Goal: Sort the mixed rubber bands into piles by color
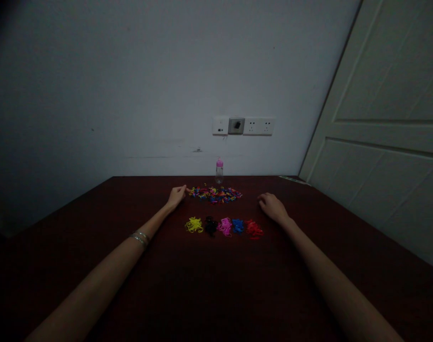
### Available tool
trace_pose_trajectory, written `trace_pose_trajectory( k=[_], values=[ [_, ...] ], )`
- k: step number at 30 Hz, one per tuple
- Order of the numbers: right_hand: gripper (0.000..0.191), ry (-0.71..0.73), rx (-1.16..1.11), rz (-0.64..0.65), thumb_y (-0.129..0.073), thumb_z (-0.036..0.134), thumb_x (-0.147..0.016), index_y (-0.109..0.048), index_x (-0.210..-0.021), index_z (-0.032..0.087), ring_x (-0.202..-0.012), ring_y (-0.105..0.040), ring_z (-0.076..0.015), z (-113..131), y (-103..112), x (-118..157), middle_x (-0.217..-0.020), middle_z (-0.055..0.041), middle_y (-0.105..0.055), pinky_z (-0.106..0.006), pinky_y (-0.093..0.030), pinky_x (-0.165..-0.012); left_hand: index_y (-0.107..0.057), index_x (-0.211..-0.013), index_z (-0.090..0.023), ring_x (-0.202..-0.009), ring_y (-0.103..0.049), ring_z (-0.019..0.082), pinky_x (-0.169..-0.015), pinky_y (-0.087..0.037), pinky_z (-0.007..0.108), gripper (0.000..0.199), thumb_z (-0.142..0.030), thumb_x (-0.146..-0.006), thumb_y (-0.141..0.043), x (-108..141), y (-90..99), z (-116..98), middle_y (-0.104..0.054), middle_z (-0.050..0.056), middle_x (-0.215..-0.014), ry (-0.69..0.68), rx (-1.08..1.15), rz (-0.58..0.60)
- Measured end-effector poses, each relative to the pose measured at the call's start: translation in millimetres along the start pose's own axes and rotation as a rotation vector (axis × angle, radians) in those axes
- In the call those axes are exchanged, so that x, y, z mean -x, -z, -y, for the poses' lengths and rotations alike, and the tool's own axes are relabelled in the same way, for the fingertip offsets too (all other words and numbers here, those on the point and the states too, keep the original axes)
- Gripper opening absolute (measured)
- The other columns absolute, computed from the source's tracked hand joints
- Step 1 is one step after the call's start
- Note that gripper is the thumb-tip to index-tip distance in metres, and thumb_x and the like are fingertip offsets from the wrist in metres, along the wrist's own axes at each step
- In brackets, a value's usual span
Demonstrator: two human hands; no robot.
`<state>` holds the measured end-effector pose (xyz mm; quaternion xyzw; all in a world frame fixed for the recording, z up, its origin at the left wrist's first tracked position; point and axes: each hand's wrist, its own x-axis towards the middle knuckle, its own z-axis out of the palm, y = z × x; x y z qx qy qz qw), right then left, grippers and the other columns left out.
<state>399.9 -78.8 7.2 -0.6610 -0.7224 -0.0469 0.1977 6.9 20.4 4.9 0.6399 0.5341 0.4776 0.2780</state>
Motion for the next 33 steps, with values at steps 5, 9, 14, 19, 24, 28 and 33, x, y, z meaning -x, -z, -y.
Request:
trace_pose_trajectory(
  k=[5, 9, 14, 19, 24, 28, 33],
  values=[
    [0.03, 0.19, -0.071, 0.031, -0.043, 0.021, -0.084, -0.065, -0.103, 0.015, -0.098, -0.055, -0.0192, 49.3, -2.5, -19.6, -0.105, -0.0101, -0.062, -0.029, -0.039, -0.09, -0.068, -0.076, -0.01, -0.042, -0.038, 0.009, -0.047, -0.029, 0.021, 0.046, -0.045, -0.082, -0.039, 0.2, 0.5, 1.5, -0.043, -0.003, -0.043, 0.001, 0.004, 0.0],
    [0.033, 0.277, -0.02, 0.075, -0.04, 0.018, -0.086, -0.063, -0.11, 0.019, -0.103, -0.051, -0.0199, 85.3, -14.6, -30.1, -0.11, -0.0098, -0.06, -0.03, -0.039, -0.09, -0.068, -0.077, -0.009, -0.041, -0.037, 0.009, -0.047, -0.028, 0.021, 0.046, -0.044, -0.082, -0.038, -0.4, 0.0, 4.0, -0.041, -0.004, -0.042, -0.006, 0.012, 0.009],
    [0.039, 0.327, 0.101, 0.147, -0.036, 0.021, -0.089, -0.055, -0.122, 0.024, -0.106, -0.048, -0.0244, 107.0, -19.3, -39.9, -0.117, -0.0129, -0.054, -0.034, -0.041, -0.086, -0.068, -0.077, -0.009, -0.042, -0.037, 0.009, -0.047, -0.028, 0.021, 0.045, -0.043, -0.081, -0.038, -2.8, -1.9, 9.4, -0.04, -0.004, -0.042, -0.027, 0.001, 0.001],
    [0.036, 0.348, 0.141, 0.172, -0.035, 0.022, -0.09, -0.06, -0.116, 0.024, -0.107, -0.047, -0.0259, 111.0, -17.5, -42.2, -0.116, -0.0136, -0.054, -0.034, -0.042, -0.083, -0.068, -0.078, -0.009, -0.041, -0.036, 0.009, -0.047, -0.028, 0.021, 0.046, -0.043, -0.082, -0.037, -3.4, -2.1, 11.0, -0.039, -0.004, -0.04, -0.039, -0.004, 0.017],
    [0.028, 0.355, 0.153, 0.144, -0.04, 0.028, -0.09, -0.065, -0.1, 0.024, -0.106, -0.047, -0.0243, 112.4, -15.2, -37.7, -0.112, -0.011, -0.056, -0.031, -0.042, -0.083, -0.068, -0.078, -0.009, -0.041, -0.037, 0.009, -0.047, -0.029, 0.021, 0.047, -0.042, -0.084, -0.035, -2.7, -2.0, 9.0, -0.04, -0.003, -0.041, -0.027, -0.006, 0.012],
    [0.026, 0.365, 0.14, 0.142, -0.041, 0.03, -0.089, -0.066, -0.094, 0.022, -0.103, -0.048, -0.0232, 112.0, -14.8, -36.9, -0.107, -0.0107, -0.057, -0.031, -0.043, -0.083, -0.068, -0.077, -0.009, -0.041, -0.039, 0.01, -0.048, -0.031, 0.021, 0.051, -0.043, -0.085, -0.032, -0.4, -1.5, 5.1, -0.041, -0.003, -0.041, -0.019, 0.001, -0.001],
    [0.027, 0.4, 0.112, 0.124, -0.041, 0.03, -0.09, -0.065, -0.094, 0.019, -0.104, -0.048, -0.0233, 109.7, -13.9, -38.5, -0.107, -0.0113, -0.058, -0.031, -0.043, -0.083, -0.068, -0.075, -0.009, -0.041, -0.04, 0.01, -0.05, -0.032, 0.022, 0.053, -0.045, -0.085, -0.03, 1.3, -0.6, 2.8, -0.041, -0.003, -0.041, -0.017, 0.003, -0.002]
  ],
)
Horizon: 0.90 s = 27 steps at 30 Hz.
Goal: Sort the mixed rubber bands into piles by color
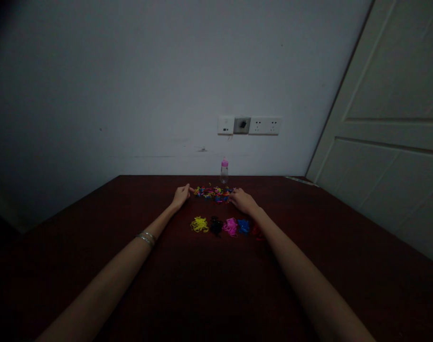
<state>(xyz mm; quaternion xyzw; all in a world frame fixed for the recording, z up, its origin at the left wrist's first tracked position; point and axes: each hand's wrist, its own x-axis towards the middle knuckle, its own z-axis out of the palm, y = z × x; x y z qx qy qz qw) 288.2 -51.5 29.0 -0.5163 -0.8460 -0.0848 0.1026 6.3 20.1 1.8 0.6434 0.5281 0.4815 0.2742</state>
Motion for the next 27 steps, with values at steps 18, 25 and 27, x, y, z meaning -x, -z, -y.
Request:
trace_pose_trajectory(
  k=[18, 25, 27],
  values=[
    [0.025, -0.04, -0.385, -0.201, -0.047, 0.031, -0.084, -0.067, -0.087, 0.017, -0.086, -0.058, -0.0192, -35.7, 20.2, 23.5, -0.092, -0.0092, -0.063, -0.03, -0.044, -0.082, -0.066, -0.071, -0.009, -0.04, -0.038, 0.009, -0.049, -0.032, 0.021, 0.048, -0.042, -0.084, -0.033, 0.8, -0.4, -1.9, -0.039, -0.004, -0.039, -0.006, 0.078, 0.009],
    [0.029, -0.13, -0.541, -0.077, -0.05, 0.041, -0.08, -0.068, -0.082, 0.019, -0.085, -0.059, -0.02, -50.2, 16.5, 75.0, -0.091, -0.0076, -0.065, -0.032, -0.045, -0.081, -0.065, -0.068, -0.01, -0.039, -0.039, 0.009, -0.049, -0.032, 0.022, 0.048, -0.041, -0.084, -0.033, 0.5, 0.7, -5.3, -0.04, -0.004, -0.039, 0.017, 0.066, 0.013],
    [0.031, -0.142, -0.584, -0.044, -0.051, 0.044, -0.078, -0.068, -0.081, 0.019, -0.085, -0.059, -0.0201, -54.1, 14.9, 86.0, -0.091, -0.0081, -0.065, -0.033, -0.045, -0.081, -0.065, -0.068, -0.01, -0.039, -0.039, 0.01, -0.048, -0.031, 0.022, 0.048, -0.041, -0.084, -0.033, 1.4, 1.4, -6.4, -0.041, -0.003, -0.039, 0.007, 0.055, 0.014]
  ],
)
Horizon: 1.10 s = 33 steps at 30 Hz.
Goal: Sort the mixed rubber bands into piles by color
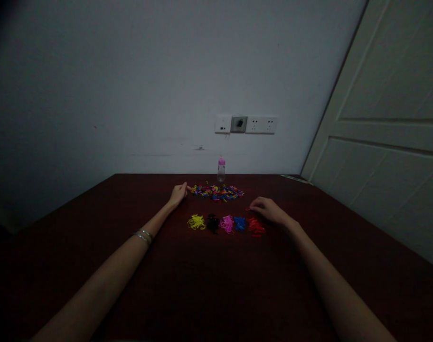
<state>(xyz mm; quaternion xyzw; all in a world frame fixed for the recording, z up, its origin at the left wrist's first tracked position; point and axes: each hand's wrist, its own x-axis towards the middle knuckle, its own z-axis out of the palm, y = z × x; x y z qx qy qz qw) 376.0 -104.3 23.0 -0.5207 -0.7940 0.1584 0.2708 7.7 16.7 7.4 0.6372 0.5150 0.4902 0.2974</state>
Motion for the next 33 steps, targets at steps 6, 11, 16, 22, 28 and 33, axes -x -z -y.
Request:
trace_pose_trajectory(
  k=[6, 11, 16, 22, 28, 33],
  values=[
    [0.033, -0.015, -0.071, 0.105, -0.055, 0.049, -0.075, -0.069, -0.076, 0.019, -0.084, -0.06, -0.0202, 2.0, 5.1, 9.2, -0.09, -0.0077, -0.066, -0.034, -0.045, -0.082, -0.065, -0.067, -0.01, -0.039, -0.038, 0.009, -0.048, -0.031, 0.022, 0.045, -0.041, -0.083, -0.036, 2.3, 1.5, -2.7, -0.04, -0.003, -0.039, -0.006, 0.014, 0.002],
    [0.031, -0.073, -0.065, 0.12, -0.059, 0.047, -0.071, -0.071, -0.082, 0.02, -0.087, -0.06, -0.021, 1.0, 7.1, 10.3, -0.093, -0.0069, -0.068, -0.034, -0.045, -0.083, -0.066, -0.072, -0.009, -0.039, -0.036, 0.008, -0.046, -0.028, 0.021, 0.044, -0.042, -0.081, -0.038, -1.2, 0.9, 0.9, -0.039, -0.004, -0.04, -0.001, 0.027, 0.025],
    [0.031, -0.171, -0.047, 0.072, -0.058, 0.043, -0.07, -0.071, -0.085, 0.018, -0.089, -0.061, -0.0229, -11.2, 8.0, 11.6, -0.095, -0.008, -0.069, -0.034, -0.045, -0.084, -0.068, -0.071, -0.01, -0.046, -0.042, 0.009, -0.048, -0.031, 0.02, 0.034, -0.036, -0.075, -0.047, -0.8, -0.4, 1.2, -0.049, -0.002, -0.046, -0.064, -0.102, 0.045],
    [0.032, -0.227, -0.068, 0.021, -0.055, 0.043, -0.072, -0.07, -0.085, 0.018, -0.09, -0.062, -0.023, -16.9, 5.6, 12.0, -0.095, -0.0076, -0.07, -0.035, -0.045, -0.085, -0.071, -0.083, -0.012, -0.06, -0.054, 0.013, -0.06, -0.039, 0.022, 0.029, -0.033, -0.071, -0.055, 11.8, -13.7, -28.3, -0.064, 0.003, -0.066, -0.29, -0.376, 0.365],
    [0.03, -0.206, -0.065, 0.014, -0.056, 0.042, -0.071, -0.07, -0.083, 0.018, -0.09, -0.061, -0.0231, -18.5, 3.5, 12.3, -0.094, -0.0086, -0.069, -0.036, -0.045, -0.086, -0.069, -0.089, -0.021, -0.078, -0.06, 0.017, -0.071, -0.043, 0.024, 0.024, -0.021, -0.071, -0.054, 28.8, -37.3, -58.7, -0.068, 0.004, -0.082, -0.499, -0.767, 0.577],
    [0.027, -0.184, -0.057, -0.009, -0.057, 0.039, -0.072, -0.071, -0.084, 0.019, -0.09, -0.061, -0.0226, -24.1, -0.1, 12.0, -0.095, -0.0081, -0.068, -0.037, -0.045, -0.087, -0.068, -0.09, -0.023, -0.087, -0.06, 0.021, -0.076, -0.044, 0.028, 0.022, -0.022, -0.074, -0.052, 34.2, -42.1, -56.9, -0.067, 0.006, -0.091, -0.509, -0.846, 0.562]
  ],
)
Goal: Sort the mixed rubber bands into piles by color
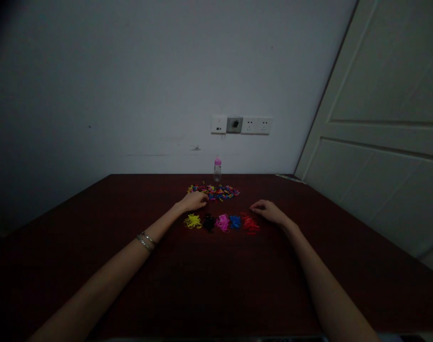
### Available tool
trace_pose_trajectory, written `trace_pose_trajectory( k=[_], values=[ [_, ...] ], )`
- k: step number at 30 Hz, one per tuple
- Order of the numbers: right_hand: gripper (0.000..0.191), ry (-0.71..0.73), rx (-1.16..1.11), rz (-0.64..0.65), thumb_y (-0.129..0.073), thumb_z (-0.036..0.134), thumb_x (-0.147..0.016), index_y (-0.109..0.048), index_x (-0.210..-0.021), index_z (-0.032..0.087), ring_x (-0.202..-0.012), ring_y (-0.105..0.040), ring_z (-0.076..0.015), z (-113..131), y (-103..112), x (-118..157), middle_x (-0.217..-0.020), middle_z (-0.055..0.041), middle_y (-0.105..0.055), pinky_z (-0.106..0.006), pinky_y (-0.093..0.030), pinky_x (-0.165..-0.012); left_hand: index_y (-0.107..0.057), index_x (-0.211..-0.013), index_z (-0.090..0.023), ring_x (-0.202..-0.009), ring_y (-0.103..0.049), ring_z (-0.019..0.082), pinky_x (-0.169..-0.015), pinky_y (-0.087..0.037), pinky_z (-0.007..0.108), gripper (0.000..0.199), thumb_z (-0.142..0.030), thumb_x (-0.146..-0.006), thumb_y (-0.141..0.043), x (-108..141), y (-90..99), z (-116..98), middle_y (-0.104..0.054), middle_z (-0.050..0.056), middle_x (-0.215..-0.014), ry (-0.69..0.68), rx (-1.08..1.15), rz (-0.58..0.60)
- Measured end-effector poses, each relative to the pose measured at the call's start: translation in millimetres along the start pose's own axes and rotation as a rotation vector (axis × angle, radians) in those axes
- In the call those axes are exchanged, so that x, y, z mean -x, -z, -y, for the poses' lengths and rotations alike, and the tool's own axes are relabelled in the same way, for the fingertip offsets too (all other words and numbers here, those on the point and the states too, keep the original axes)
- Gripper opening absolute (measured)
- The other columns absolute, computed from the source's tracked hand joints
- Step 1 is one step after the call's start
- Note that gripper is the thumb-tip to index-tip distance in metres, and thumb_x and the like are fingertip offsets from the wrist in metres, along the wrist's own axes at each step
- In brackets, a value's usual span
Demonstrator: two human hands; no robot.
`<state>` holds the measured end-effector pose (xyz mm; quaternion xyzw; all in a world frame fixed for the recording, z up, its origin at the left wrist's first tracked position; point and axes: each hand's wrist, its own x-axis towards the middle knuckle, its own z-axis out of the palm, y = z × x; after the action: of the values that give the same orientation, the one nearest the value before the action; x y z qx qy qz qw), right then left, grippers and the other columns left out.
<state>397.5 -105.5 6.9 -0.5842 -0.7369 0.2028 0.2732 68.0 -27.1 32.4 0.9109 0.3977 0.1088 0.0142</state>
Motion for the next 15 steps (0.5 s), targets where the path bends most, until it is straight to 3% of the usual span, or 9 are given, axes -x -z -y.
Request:
trace_pose_trajectory(
  k=[5, 15],
  values=[
    [0.025, 0.006, 0.002, -0.02, -0.055, 0.036, -0.074, -0.07, -0.087, 0.02, -0.092, -0.06, -0.0211, -2.5, -3.0, -0.1, -0.097, -0.0064, -0.067, -0.036, -0.045, -0.087, -0.067, -0.089, -0.022, -0.089, -0.06, 0.021, -0.077, -0.044, 0.027, 0.02, -0.022, -0.075, -0.053, 2.4, 1.0, 2.5, -0.067, 0.006, -0.09, 0.015, 0.038, -0.009],
    [0.029, -0.002, -0.007, -0.015, -0.052, 0.033, -0.074, -0.069, -0.091, 0.016, -0.089, -0.061, -0.0211, 0.6, -3.9, 1.5, -0.098, -0.0085, -0.067, -0.035, -0.046, -0.083, -0.063, -0.082, -0.016, -0.086, -0.061, 0.024, -0.077, -0.045, 0.033, 0.019, -0.016, -0.079, -0.045, -1.0, 4.2, -5.6, -0.066, 0.013, -0.088, -0.025, -0.129, -0.014]
  ],
)
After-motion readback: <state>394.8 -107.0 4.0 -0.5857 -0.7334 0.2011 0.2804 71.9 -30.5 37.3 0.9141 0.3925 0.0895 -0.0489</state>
